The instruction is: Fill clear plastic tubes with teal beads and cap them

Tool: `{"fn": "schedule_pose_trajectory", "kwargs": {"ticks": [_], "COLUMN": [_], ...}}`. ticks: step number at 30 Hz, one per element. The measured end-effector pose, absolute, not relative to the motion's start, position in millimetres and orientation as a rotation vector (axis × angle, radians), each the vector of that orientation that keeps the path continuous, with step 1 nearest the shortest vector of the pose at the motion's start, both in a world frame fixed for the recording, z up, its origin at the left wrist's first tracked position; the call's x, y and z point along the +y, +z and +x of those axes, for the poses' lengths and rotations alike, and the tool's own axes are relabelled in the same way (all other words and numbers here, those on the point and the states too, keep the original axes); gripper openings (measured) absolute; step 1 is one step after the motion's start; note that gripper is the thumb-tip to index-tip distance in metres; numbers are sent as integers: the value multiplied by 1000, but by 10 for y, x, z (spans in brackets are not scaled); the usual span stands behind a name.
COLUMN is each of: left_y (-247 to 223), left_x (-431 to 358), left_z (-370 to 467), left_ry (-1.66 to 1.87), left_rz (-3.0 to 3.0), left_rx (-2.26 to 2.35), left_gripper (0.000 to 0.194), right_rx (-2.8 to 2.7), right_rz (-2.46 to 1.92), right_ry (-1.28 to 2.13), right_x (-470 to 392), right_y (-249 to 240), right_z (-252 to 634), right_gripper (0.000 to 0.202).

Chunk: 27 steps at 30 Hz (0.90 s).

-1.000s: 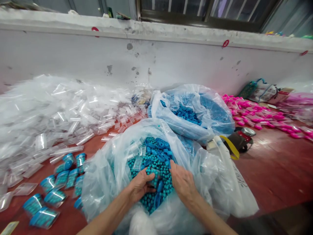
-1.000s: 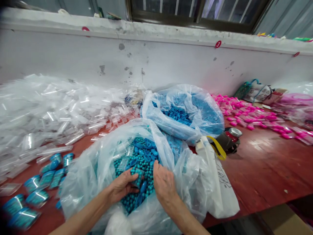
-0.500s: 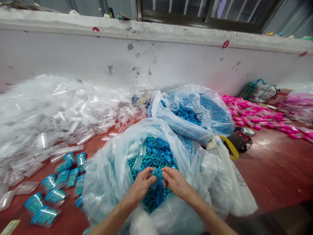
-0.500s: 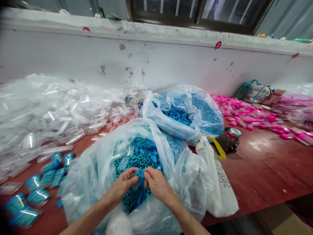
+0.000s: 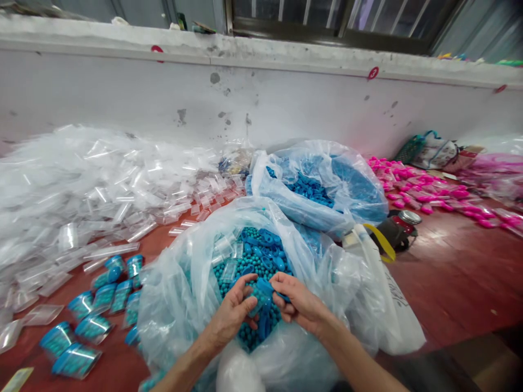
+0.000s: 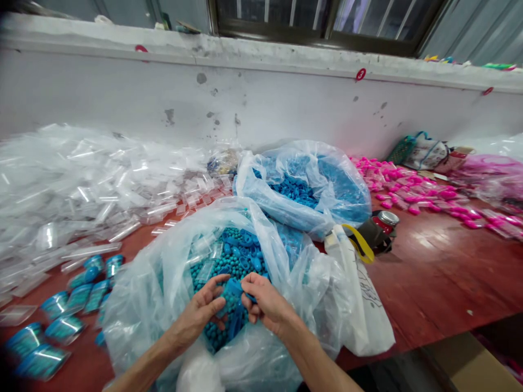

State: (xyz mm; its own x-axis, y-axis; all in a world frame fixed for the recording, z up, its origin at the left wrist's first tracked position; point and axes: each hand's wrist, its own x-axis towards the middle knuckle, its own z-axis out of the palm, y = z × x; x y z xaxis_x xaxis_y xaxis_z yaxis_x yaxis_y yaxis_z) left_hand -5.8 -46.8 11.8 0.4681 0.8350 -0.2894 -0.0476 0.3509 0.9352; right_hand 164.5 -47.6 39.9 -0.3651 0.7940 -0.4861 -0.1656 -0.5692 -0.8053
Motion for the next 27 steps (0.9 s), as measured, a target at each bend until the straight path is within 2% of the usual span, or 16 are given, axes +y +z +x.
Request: {"fn": "schedule_pose_trajectory", "kwargs": {"ticks": [11,15,20,27], "left_y": [133,153,167,200], "left_x": [-531,-556,-574,-529], "left_z": [21,8,10,-32], "left_ry": [711,726,717,675], "left_rz": [1058,1067,1195,1078], "left_rx": [977,988,1140,1106], "left_gripper": [74,65,45,45], "right_rx": [-856,-846,-961,-839], "right_rz": [-1137,-1035,-1158,-1116], "right_ry": [2063,2061,2039,1901], "right_x": [-483,-507,-516,-493], "right_y": [313,281,270,334], "right_z": [1596,1584,1537,1617], "right_gripper": [31,33,33,37]}}
